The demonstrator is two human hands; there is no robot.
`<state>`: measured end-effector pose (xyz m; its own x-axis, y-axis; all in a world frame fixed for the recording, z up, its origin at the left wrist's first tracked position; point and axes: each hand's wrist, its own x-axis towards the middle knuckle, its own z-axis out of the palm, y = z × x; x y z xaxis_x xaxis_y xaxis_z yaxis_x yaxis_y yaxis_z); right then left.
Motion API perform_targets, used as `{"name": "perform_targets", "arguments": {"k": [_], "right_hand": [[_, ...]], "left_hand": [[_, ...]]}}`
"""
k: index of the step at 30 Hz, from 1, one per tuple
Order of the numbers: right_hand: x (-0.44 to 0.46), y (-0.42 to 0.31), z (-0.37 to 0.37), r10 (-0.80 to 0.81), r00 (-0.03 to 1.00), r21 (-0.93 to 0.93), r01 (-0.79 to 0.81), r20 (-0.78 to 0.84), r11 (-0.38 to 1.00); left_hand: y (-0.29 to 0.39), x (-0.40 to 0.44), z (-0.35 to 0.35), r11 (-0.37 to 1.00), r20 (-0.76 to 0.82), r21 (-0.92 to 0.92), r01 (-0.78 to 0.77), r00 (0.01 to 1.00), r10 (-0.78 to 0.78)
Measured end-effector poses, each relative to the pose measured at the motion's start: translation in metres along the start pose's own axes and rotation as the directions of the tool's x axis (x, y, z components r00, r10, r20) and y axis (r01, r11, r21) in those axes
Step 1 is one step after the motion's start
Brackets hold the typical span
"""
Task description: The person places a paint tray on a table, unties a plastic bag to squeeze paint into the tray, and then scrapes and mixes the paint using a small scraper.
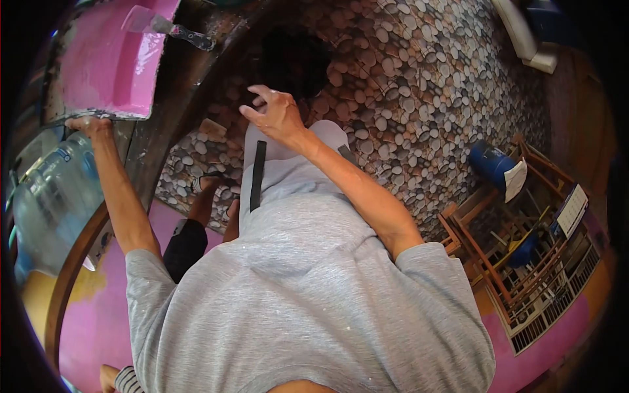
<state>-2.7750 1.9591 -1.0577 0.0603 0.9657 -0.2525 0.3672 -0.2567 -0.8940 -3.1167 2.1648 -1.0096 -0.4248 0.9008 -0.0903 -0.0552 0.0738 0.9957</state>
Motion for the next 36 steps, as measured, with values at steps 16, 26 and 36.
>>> {"name": "perform_targets", "arguments": {"k": [16, 26, 36], "right_hand": [[0.110, -0.032, 0.061, 0.007, 0.989, 0.080, 0.005, -0.147, 0.997], [0.145, -0.018, 0.089, -0.378, 0.865, -0.407, 0.231, -0.331, 0.884], [0.096, -0.069, 0.063, -0.268, 0.931, -0.048, 0.265, -0.248, 0.963]], "left_hand": [[-0.020, 0.010, -0.026, 0.993, -0.250, 0.119, -0.016, 0.967, 0.046], [-0.015, 0.005, -0.020, 0.993, -0.122, -0.052, 0.108, 0.986, -0.114], [-0.015, -0.001, -0.010, 0.994, -0.032, -0.006, 0.106, 0.994, -0.107]]}}
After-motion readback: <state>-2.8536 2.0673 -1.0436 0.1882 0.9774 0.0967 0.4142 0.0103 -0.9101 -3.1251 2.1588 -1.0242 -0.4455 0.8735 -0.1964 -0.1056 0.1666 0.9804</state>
